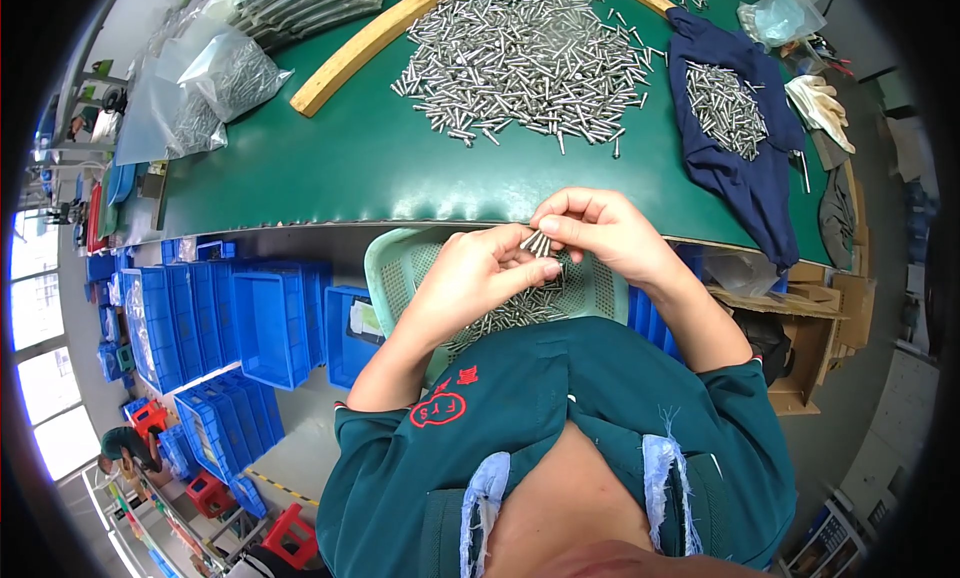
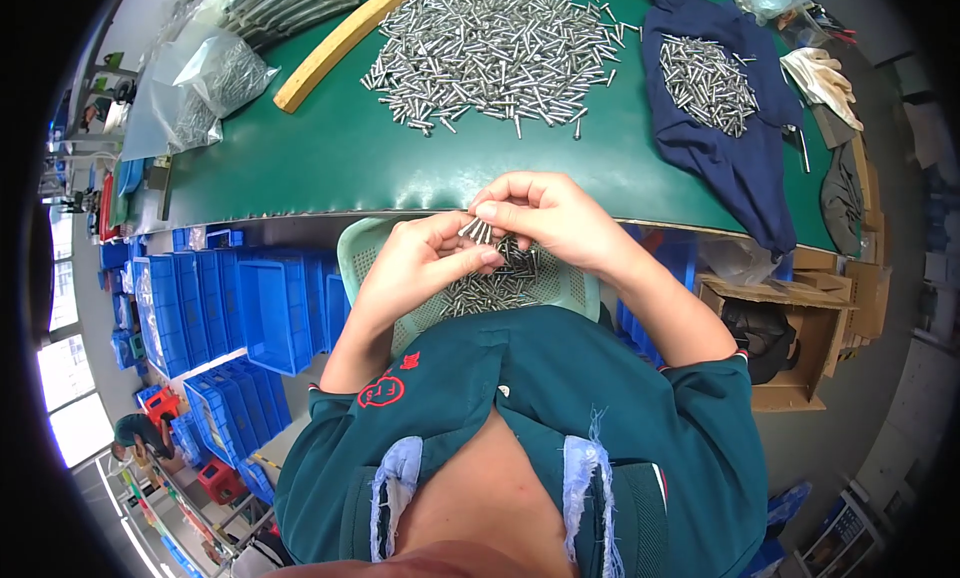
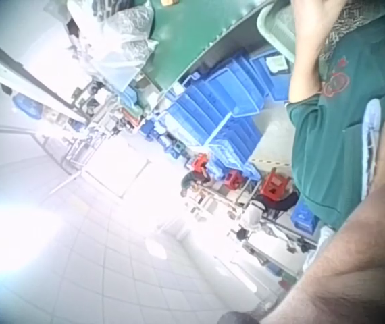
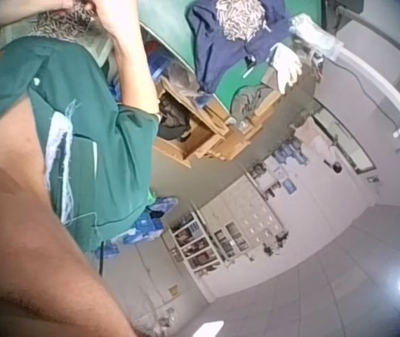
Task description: The person inspects small metal pins by hand, then places them into a plastic collection basket.
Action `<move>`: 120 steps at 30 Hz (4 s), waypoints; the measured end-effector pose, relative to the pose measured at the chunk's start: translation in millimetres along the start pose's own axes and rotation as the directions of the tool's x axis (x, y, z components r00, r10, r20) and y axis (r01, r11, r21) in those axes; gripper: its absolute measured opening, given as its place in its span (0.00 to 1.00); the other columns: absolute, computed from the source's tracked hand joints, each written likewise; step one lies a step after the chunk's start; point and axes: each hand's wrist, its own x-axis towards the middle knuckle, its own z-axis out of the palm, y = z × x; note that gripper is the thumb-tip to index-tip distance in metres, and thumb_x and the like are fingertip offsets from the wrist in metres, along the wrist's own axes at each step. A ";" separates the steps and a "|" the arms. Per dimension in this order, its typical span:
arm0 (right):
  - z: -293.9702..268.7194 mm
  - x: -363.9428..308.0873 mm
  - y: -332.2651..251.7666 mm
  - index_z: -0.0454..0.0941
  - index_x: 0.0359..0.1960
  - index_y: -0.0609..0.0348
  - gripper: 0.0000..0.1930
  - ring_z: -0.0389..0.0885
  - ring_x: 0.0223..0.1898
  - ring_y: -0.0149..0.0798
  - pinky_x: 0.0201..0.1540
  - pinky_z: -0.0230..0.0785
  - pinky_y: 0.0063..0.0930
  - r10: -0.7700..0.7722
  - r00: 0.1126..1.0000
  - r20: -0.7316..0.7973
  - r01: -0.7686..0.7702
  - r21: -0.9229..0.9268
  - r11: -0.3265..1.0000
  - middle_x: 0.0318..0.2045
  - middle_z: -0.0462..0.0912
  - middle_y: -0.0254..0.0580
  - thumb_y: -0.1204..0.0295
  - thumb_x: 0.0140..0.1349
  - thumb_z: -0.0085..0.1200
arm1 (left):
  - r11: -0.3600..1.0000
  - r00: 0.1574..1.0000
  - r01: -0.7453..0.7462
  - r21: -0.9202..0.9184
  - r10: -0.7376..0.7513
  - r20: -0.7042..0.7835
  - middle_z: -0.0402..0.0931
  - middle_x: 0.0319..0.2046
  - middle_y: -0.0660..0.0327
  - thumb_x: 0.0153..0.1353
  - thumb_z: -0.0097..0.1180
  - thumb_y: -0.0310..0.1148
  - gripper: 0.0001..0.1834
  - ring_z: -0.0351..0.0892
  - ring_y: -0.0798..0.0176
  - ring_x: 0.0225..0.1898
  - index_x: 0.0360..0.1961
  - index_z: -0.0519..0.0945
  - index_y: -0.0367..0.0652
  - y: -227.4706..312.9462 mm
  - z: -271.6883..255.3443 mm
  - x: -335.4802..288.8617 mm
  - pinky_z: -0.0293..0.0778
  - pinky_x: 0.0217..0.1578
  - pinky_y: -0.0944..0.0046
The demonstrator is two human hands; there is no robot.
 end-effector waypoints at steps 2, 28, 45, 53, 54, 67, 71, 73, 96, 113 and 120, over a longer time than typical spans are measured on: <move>-3.1 0.3 -0.7 0.78 0.40 0.63 0.09 0.74 0.30 0.20 0.30 0.69 0.14 0.103 0.994 0.047 -0.108 0.123 0.987 0.29 0.78 0.31 0.69 0.65 0.53 | 0.998 0.999 -0.022 -0.063 0.024 0.039 0.83 0.33 0.55 0.61 0.57 0.28 0.13 0.84 0.66 0.36 0.44 0.78 0.31 0.5 -4.1 -3.0 0.78 0.38 0.69; -4.6 17.8 -1.0 0.80 0.40 0.52 0.09 0.81 0.31 0.35 0.34 0.72 0.28 -0.426 0.888 -0.176 0.067 -0.866 0.496 0.33 0.80 0.35 0.65 0.60 0.56 | 0.641 0.760 0.051 0.766 0.472 -0.446 0.75 0.37 0.55 0.55 0.60 0.31 0.11 0.76 0.51 0.41 0.39 0.78 0.41 -24.4 -34.2 62.8 0.72 0.42 0.57; 5.0 29.0 7.0 0.79 0.38 0.51 0.10 0.80 0.35 0.39 0.33 0.73 0.35 -0.542 0.835 -0.089 0.110 -0.940 0.324 0.35 0.75 0.35 0.64 0.57 0.59 | 0.723 0.796 -0.258 0.641 0.535 -0.282 0.74 0.33 0.56 0.53 0.59 0.23 0.13 0.76 0.55 0.35 0.40 0.73 0.38 -28.5 -18.1 45.5 0.72 0.38 0.58; -2.7 31.9 14.7 0.79 0.43 0.46 0.13 0.79 0.39 0.40 0.38 0.73 0.34 -0.524 0.852 -0.014 0.166 -0.941 0.295 0.36 0.75 0.36 0.62 0.57 0.59 | 0.794 0.855 -0.212 0.570 0.434 -0.285 0.74 0.31 0.54 0.57 0.57 0.26 0.10 0.76 0.53 0.32 0.40 0.74 0.38 -27.8 -12.8 48.9 0.72 0.36 0.57; -2.1 33.4 12.0 0.79 0.44 0.47 0.14 0.79 0.39 0.41 0.38 0.73 0.35 -0.506 0.862 0.014 0.185 -0.939 0.289 0.37 0.75 0.37 0.61 0.56 0.59 | 0.820 0.859 -0.172 0.546 0.395 -0.324 0.74 0.31 0.55 0.57 0.57 0.26 0.09 0.76 0.54 0.30 0.39 0.74 0.38 -30.8 -14.3 48.9 0.73 0.34 0.58; -10.4 32.1 24.2 0.78 0.37 0.53 0.12 0.79 0.36 0.39 0.33 0.73 0.34 -0.652 0.758 0.020 0.175 -0.969 0.173 0.33 0.73 0.36 0.61 0.56 0.59 | 0.664 0.807 0.020 0.747 0.431 -0.404 0.72 0.35 0.53 0.58 0.57 0.30 0.07 0.73 0.50 0.37 0.35 0.74 0.39 -23.4 -31.9 66.2 0.70 0.38 0.54; -11.8 33.9 26.9 0.78 0.40 0.54 0.15 0.79 0.37 0.39 0.34 0.73 0.34 -0.665 0.747 -0.008 0.162 -0.968 0.194 0.33 0.73 0.36 0.60 0.56 0.59 | 0.626 0.803 -0.050 0.778 0.489 -0.341 0.72 0.35 0.54 0.58 0.56 0.27 0.06 0.73 0.49 0.37 0.36 0.75 0.39 -22.5 -29.1 58.7 0.70 0.39 0.54; -10.4 34.2 27.0 0.77 0.40 0.54 0.15 0.79 0.36 0.41 0.35 0.73 0.35 -0.666 0.746 -0.012 0.177 -0.961 0.215 0.34 0.74 0.38 0.61 0.55 0.60 | 0.590 0.815 -0.138 0.796 0.524 -0.248 0.73 0.35 0.54 0.57 0.55 0.25 0.06 0.73 0.50 0.37 0.36 0.75 0.39 -19.8 -24.4 51.9 0.70 0.39 0.54; -9.2 27.2 20.6 0.78 0.38 0.56 0.13 0.76 0.41 0.42 0.41 0.71 0.37 -0.588 0.801 0.113 0.269 -0.945 0.185 0.37 0.73 0.39 0.63 0.53 0.60 | 0.553 0.777 -0.312 0.773 0.617 -0.127 0.75 0.38 0.60 0.51 0.54 0.19 0.17 0.73 0.55 0.39 0.43 0.80 0.46 -22.8 0.9 35.8 0.68 0.41 0.58; -6.3 28.7 25.2 0.77 0.38 0.54 0.13 0.76 0.39 0.41 0.38 0.71 0.37 -0.639 0.763 0.093 0.258 -0.951 0.169 0.36 0.73 0.37 0.64 0.52 0.59 | 0.557 0.801 -0.274 0.784 0.583 -0.134 0.73 0.35 0.59 0.49 0.53 0.17 0.18 0.72 0.55 0.38 0.41 0.80 0.46 -16.5 1.2 34.0 0.68 0.42 0.58; -5.7 26.5 23.0 0.76 0.38 0.53 0.14 0.75 0.40 0.42 0.41 0.71 0.38 -0.638 0.767 0.067 0.256 -0.944 0.210 0.35 0.72 0.39 0.64 0.51 0.60 | 0.540 0.807 -0.278 0.794 0.580 -0.113 0.73 0.35 0.61 0.51 0.54 0.20 0.18 0.72 0.56 0.38 0.43 0.81 0.50 -15.9 1.1 35.9 0.67 0.39 0.57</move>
